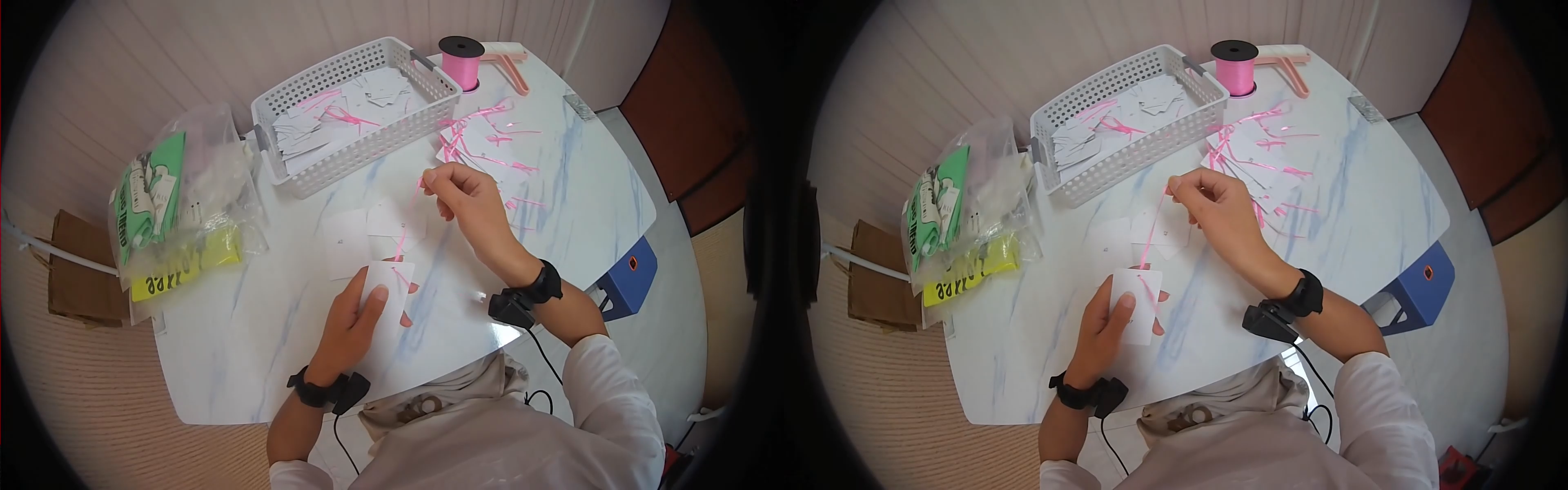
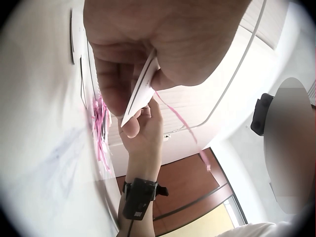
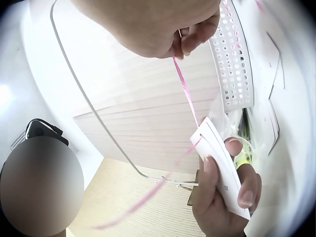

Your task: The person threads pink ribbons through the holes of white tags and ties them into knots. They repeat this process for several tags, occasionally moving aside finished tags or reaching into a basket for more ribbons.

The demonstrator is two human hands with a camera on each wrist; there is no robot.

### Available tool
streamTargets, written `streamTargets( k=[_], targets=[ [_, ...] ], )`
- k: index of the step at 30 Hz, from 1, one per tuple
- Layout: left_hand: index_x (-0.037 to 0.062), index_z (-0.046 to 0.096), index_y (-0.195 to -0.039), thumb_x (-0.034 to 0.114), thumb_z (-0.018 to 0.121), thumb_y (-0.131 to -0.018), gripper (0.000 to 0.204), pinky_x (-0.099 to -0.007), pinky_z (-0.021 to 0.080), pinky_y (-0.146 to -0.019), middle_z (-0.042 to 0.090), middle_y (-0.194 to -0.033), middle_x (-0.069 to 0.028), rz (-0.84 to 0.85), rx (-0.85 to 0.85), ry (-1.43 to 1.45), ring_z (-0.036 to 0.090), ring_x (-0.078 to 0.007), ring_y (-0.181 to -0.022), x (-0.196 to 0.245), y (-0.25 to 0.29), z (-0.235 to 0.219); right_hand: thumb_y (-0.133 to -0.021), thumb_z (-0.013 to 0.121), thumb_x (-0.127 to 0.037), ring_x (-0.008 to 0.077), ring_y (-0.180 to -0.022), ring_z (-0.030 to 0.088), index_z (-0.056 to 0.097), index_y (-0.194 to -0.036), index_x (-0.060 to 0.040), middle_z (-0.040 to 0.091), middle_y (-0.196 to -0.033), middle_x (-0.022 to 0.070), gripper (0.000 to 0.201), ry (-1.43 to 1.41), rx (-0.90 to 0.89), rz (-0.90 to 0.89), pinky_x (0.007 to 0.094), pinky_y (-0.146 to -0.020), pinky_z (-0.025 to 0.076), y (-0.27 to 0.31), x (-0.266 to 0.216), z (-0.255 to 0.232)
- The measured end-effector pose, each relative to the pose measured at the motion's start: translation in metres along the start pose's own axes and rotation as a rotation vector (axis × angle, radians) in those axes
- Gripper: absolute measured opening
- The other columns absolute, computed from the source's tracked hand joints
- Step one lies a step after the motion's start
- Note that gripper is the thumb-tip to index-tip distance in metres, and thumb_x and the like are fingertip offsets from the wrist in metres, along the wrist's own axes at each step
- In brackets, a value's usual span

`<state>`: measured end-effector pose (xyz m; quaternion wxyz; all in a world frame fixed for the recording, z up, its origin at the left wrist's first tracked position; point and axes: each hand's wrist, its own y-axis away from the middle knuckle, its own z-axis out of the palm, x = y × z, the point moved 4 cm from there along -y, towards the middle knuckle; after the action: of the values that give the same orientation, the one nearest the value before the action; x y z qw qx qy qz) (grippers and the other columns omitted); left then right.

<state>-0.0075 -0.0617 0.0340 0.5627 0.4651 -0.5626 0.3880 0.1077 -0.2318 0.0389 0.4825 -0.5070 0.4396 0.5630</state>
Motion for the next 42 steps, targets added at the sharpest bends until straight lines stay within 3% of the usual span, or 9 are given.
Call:
streamTargets(
  k=[7, 12, 16, 18, 21, 25, 27, 33, 42],
  targets=[
    [-0.0015, 0.041, -0.132, 0.022, 0.037, -0.101, 0.039, -0.0280, 0.050, -0.068, 0.063, -0.106, -0.0147, -0.008, 0.038, 0.071, 0.062, -0.0150, -0.071, -0.003, 0.000, -0.003, -0.092, 0.058, -0.027, 0.0055, -0.069, 0.049, 0.064, -0.102, -0.0058, 0.059, -0.089, -0.0005, 0.025, 0.024, -0.078, 0.045, 0.0210, -0.060, 0.040, -0.002, 0.005, 0.003],
    [0.0000, 0.039, -0.134, 0.023, 0.037, -0.101, 0.040, -0.0286, 0.051, -0.068, 0.061, -0.108, -0.0161, 0.007, 0.227, 0.216, 0.061, -0.0158, -0.068, -0.002, -0.002, -0.013, -0.088, 0.061, -0.014, 0.0096, -0.092, 0.051, 0.049, -0.126, -0.0078, 0.053, -0.111, 0.0034, 0.041, 0.269, 0.052, -0.333, 0.0254, -0.074, 0.042, 0.006, -0.011, 0.000],
    [0.0010, 0.038, -0.134, 0.023, 0.036, -0.101, 0.040, -0.0287, 0.051, -0.068, 0.061, -0.109, -0.0158, -0.002, 0.286, 0.252, 0.062, -0.0167, -0.070, -0.007, -0.004, -0.017, -0.080, 0.064, -0.004, 0.0137, -0.087, 0.054, 0.057, -0.117, -0.0078, 0.057, -0.101, 0.0048, 0.038, 0.256, 0.113, -0.547, 0.0269, -0.072, 0.043, 0.016, -0.025, 0.004],
    [0.0011, 0.039, -0.134, 0.023, 0.036, -0.101, 0.040, -0.0286, 0.051, -0.068, 0.061, -0.109, -0.0155, -0.004, 0.290, 0.261, 0.062, -0.0168, -0.070, -0.010, -0.004, -0.018, -0.076, 0.064, 0.000, 0.0192, -0.081, 0.056, 0.064, -0.104, -0.0082, 0.059, -0.090, 0.0068, 0.029, 0.454, -0.022, -0.909, 0.0289, -0.067, 0.044, 0.025, -0.035, 0.008],
    [0.0017, 0.041, -0.131, 0.026, 0.036, -0.101, 0.039, -0.0264, 0.051, -0.063, 0.060, -0.112, -0.0135, -0.013, 0.262, 0.259, 0.064, -0.0161, -0.073, -0.016, -0.006, -0.020, -0.073, 0.066, 0.000, 0.0224, -0.068, 0.056, 0.068, -0.091, -0.0094, 0.059, -0.078, 0.0052, 0.020, 0.471, -0.256, -0.982, 0.0313, -0.059, 0.045, 0.038, -0.044, 0.021],
    [0.0011, 0.043, -0.127, 0.025, 0.036, -0.102, 0.036, -0.0259, 0.051, -0.063, 0.060, -0.110, -0.0122, 0.026, 0.312, 0.208, 0.065, -0.0160, -0.074, -0.017, -0.006, -0.021, -0.078, 0.066, -0.007, 0.0240, -0.061, 0.058, 0.068, -0.092, -0.0099, 0.062, -0.075, 0.0039, 0.015, 0.663, -0.468, -0.909, 0.0330, -0.054, 0.045, 0.045, -0.036, 0.028],
    [0.0009, 0.044, -0.126, 0.025, 0.036, -0.102, 0.035, -0.0257, 0.051, -0.063, 0.060, -0.109, -0.0116, 0.050, 0.357, 0.176, 0.065, -0.0159, -0.074, -0.016, -0.004, -0.023, -0.084, 0.064, -0.013, 0.0210, -0.049, 0.057, 0.068, -0.098, -0.0064, 0.066, -0.074, 0.0055, 0.017, 0.712, -0.730, -0.450, 0.0297, -0.052, 0.046, 0.040, -0.018, 0.032],
    [0.0007, 0.045, -0.124, 0.025, 0.036, -0.102, 0.034, -0.0251, 0.051, -0.062, 0.061, -0.103, -0.0096, 0.021, 0.360, 0.109, 0.065, -0.0154, -0.074, -0.012, -0.003, -0.021, -0.085, 0.065, -0.018, 0.0194, -0.056, 0.061, 0.056, -0.123, -0.0088, 0.067, -0.086, 0.0089, 0.041, 0.680, -0.511, -0.230, 0.0300, -0.055, 0.048, 0.032, 0.000, 0.033],
    [0.0002, 0.044, -0.128, 0.027, 0.038, -0.102, 0.039, -0.0252, 0.051, -0.063, 0.061, -0.101, -0.0095, -0.072, 0.212, 0.088, 0.066, -0.0161, -0.076, -0.014, -0.003, -0.015, -0.080, 0.068, -0.008, 0.0197, -0.080, 0.063, 0.059, -0.119, -0.0094, 0.062, -0.107, 0.0055, 0.040, 0.689, -0.423, -0.704, 0.0299, -0.066, 0.053, 0.039, -0.011, 0.044]
  ],
)
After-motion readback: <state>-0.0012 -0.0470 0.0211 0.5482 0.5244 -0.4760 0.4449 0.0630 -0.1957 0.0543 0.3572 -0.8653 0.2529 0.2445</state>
